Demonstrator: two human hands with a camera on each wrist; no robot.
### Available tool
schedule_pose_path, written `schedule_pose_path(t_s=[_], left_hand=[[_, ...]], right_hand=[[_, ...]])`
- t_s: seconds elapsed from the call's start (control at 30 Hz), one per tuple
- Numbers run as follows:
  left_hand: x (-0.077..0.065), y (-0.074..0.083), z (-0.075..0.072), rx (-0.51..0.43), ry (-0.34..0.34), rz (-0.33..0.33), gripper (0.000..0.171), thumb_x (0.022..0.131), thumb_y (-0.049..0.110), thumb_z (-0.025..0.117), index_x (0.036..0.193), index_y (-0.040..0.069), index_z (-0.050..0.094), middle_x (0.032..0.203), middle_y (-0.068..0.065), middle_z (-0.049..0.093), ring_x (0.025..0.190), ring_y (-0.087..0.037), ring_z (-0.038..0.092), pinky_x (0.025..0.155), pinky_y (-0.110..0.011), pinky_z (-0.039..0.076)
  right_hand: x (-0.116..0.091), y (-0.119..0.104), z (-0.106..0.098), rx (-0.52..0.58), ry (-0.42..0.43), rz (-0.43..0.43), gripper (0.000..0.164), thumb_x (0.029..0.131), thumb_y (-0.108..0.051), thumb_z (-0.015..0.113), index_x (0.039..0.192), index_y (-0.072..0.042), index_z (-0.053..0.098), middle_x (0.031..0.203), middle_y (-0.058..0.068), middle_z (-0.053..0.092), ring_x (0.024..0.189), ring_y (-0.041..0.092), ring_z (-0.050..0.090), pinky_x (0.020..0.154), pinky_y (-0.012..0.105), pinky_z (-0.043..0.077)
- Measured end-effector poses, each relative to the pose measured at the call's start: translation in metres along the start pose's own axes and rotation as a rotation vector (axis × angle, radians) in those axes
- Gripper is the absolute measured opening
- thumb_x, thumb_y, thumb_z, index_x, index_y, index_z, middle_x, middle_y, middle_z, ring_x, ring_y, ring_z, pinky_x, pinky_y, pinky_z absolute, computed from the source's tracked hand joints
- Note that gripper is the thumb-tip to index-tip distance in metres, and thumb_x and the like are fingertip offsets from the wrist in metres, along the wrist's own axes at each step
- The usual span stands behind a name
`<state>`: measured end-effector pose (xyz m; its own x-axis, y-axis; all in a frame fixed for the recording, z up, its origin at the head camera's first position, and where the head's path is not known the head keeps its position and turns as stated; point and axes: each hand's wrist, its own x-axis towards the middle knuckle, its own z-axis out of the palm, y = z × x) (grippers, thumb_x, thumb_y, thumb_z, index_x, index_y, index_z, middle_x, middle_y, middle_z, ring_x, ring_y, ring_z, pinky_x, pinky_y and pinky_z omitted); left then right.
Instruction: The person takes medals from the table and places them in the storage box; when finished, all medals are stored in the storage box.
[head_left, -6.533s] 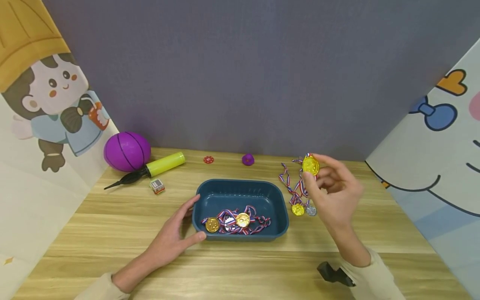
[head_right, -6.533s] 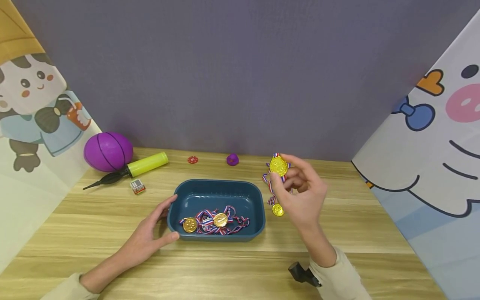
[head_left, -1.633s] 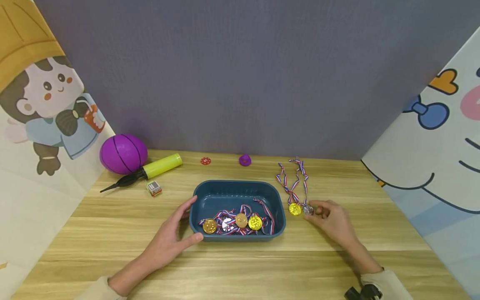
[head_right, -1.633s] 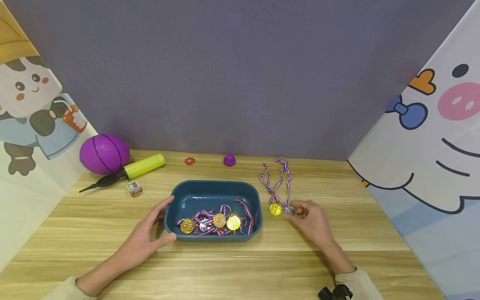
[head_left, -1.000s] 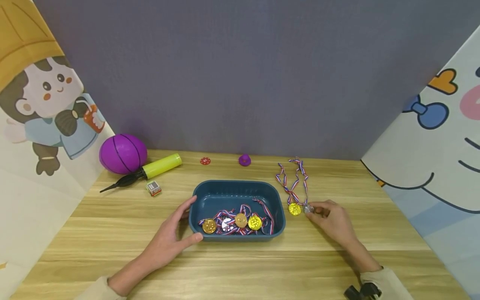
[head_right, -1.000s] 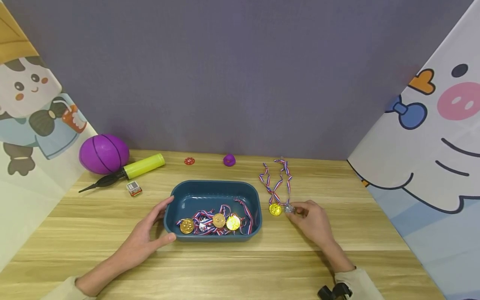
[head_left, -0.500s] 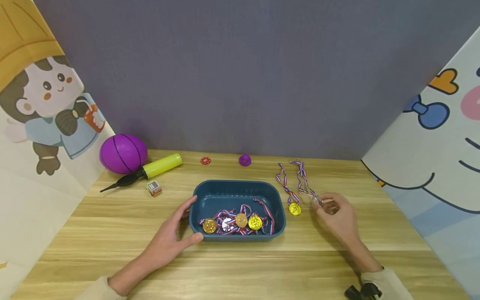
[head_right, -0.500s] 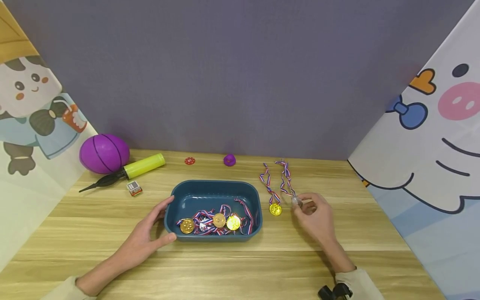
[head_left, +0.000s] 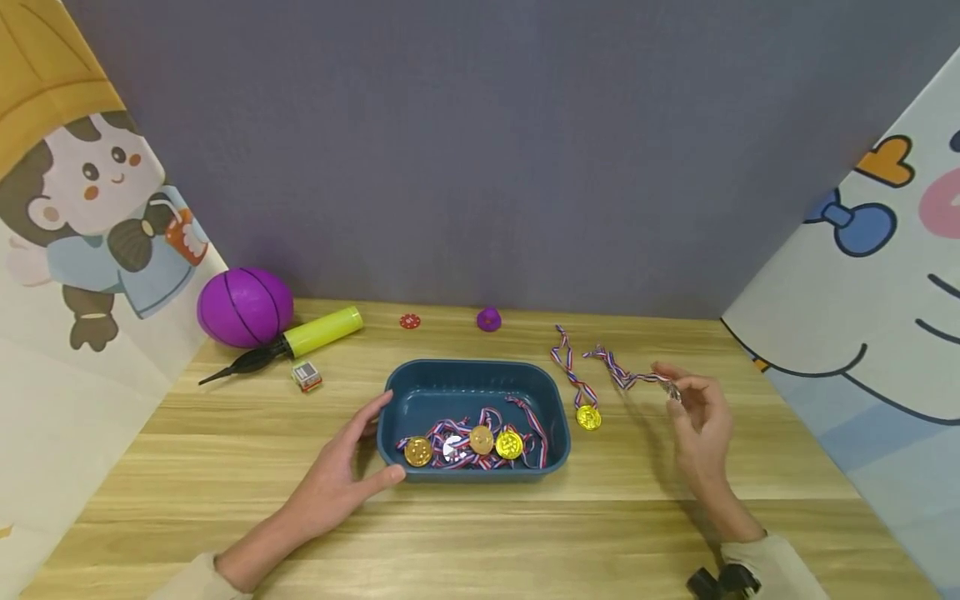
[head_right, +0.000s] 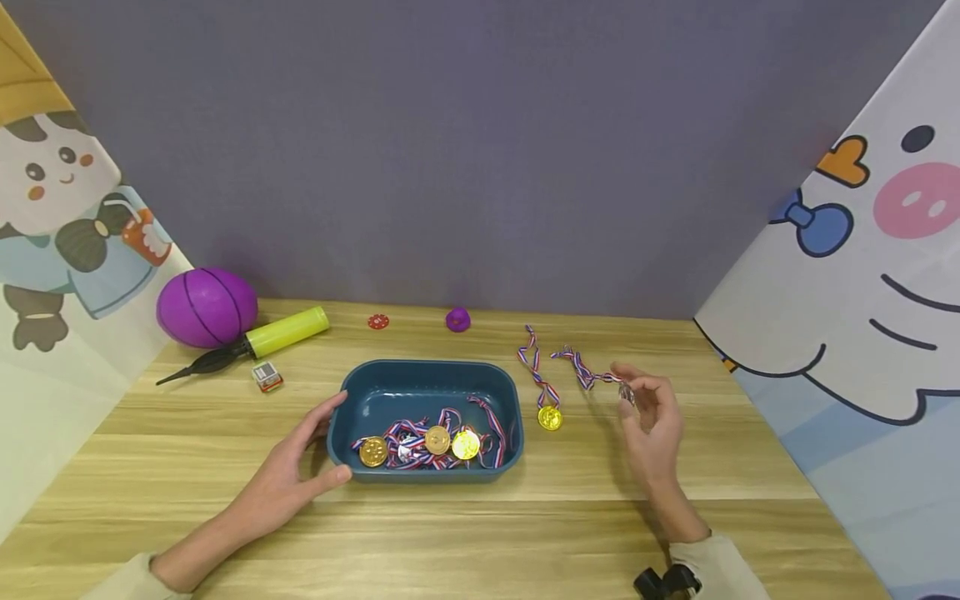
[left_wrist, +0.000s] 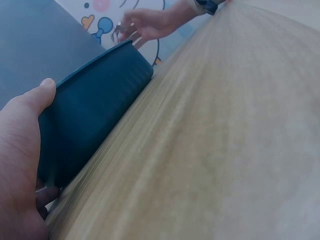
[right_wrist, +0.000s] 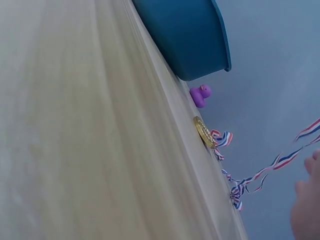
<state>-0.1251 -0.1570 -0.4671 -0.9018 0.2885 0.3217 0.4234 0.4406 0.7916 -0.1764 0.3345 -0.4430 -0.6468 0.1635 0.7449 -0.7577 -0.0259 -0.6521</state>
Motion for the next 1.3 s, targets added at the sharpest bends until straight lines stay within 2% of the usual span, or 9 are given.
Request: schedule_pose_path(t_s=[0.13,0.3,0.4,0.53,0.67,0.77,0.87,1.1,1.3], left_hand=[[-0.001,0.000,0.000,0.000,0.001,-0.001,0.100,0.095,0.028,0.089,0.176,0.029,0.030,0.157,-0.014,0.062,0.140,-0.034,0.062,0.119,-0.071,0.042],[-0.001,0.000,0.000,0.000,0.001,-0.003,0.100,0.095,0.029,0.089,0.176,0.029,0.030,0.157,-0.014,0.062,0.140,-0.034,0.062,0.119,-0.072,0.043],[-0.001,0.000,0.000,0.002,0.001,-0.003,0.100,0.095,0.030,0.089,0.176,0.030,0.030,0.158,-0.014,0.061,0.141,-0.035,0.062,0.119,-0.073,0.043],[-0.001,0.001,0.000,0.001,0.001,-0.002,0.100,0.095,0.030,0.089,0.176,0.030,0.030,0.158,-0.014,0.061,0.141,-0.035,0.062,0.119,-0.073,0.042],[-0.001,0.001,0.000,0.004,0.001,-0.003,0.100,0.095,0.030,0.089,0.176,0.030,0.030,0.158,-0.014,0.061,0.141,-0.034,0.062,0.119,-0.073,0.042],[-0.001,0.001,0.000,0.006,0.000,-0.003,0.100,0.095,0.030,0.089,0.176,0.030,0.030,0.158,-0.014,0.061,0.141,-0.034,0.062,0.120,-0.072,0.042],[-0.001,0.001,0.000,0.006,0.000,-0.001,0.100,0.095,0.029,0.089,0.176,0.029,0.030,0.158,-0.014,0.061,0.141,-0.034,0.062,0.120,-0.072,0.042],[-0.001,0.000,0.000,0.012,0.002,0.004,0.101,0.095,0.029,0.090,0.176,0.029,0.030,0.158,-0.014,0.060,0.141,-0.034,0.062,0.120,-0.070,0.041],[-0.001,0.000,0.000,0.016,0.003,0.008,0.101,0.095,0.029,0.089,0.176,0.030,0.030,0.159,-0.014,0.060,0.141,-0.033,0.062,0.120,-0.070,0.041]], right_hand=[[0.004,0.001,0.005,0.244,-0.059,-0.011,0.010,0.101,0.017,0.043,0.108,0.019,0.051,0.128,0.032,0.075,0.125,0.036,0.075,0.115,0.039,0.058],[0.004,-0.002,0.012,0.510,-0.106,0.075,0.032,0.100,0.017,0.022,0.111,0.010,0.052,0.108,0.034,0.079,0.105,0.041,0.081,0.106,0.044,0.063],[0.003,-0.003,0.012,0.530,-0.106,0.112,0.035,0.100,0.017,0.021,0.112,0.009,0.053,0.098,0.030,0.079,0.091,0.037,0.082,0.092,0.041,0.068],[0.001,-0.005,0.008,0.305,-0.056,0.171,0.032,0.097,0.022,0.028,0.108,0.009,0.056,0.093,0.020,0.079,0.070,0.024,0.079,0.065,0.031,0.068],[-0.003,-0.010,0.004,-0.098,-0.002,0.307,0.021,0.098,0.023,0.045,0.108,0.012,0.060,0.101,0.003,0.079,0.054,0.015,0.072,0.051,0.022,0.061],[-0.004,-0.012,0.003,-0.380,-0.031,0.408,0.016,0.099,0.016,0.059,0.113,0.010,0.063,0.103,-0.010,0.079,0.054,0.015,0.073,0.047,0.021,0.058],[-0.005,-0.011,0.002,-0.585,-0.106,0.434,0.019,0.098,0.006,0.072,0.116,0.002,0.068,0.090,-0.003,0.083,0.053,0.015,0.074,0.041,0.022,0.053],[-0.004,-0.002,-0.001,-0.830,-0.279,0.364,0.022,0.086,-0.008,0.088,0.106,-0.005,0.078,0.132,0.019,0.077,0.076,-0.002,0.074,0.061,0.014,0.059],[-0.002,-0.002,-0.003,-0.923,-0.383,0.465,0.024,0.086,-0.018,0.086,0.107,-0.008,0.082,0.121,0.017,0.082,0.077,0.014,0.076,0.061,0.020,0.056]])
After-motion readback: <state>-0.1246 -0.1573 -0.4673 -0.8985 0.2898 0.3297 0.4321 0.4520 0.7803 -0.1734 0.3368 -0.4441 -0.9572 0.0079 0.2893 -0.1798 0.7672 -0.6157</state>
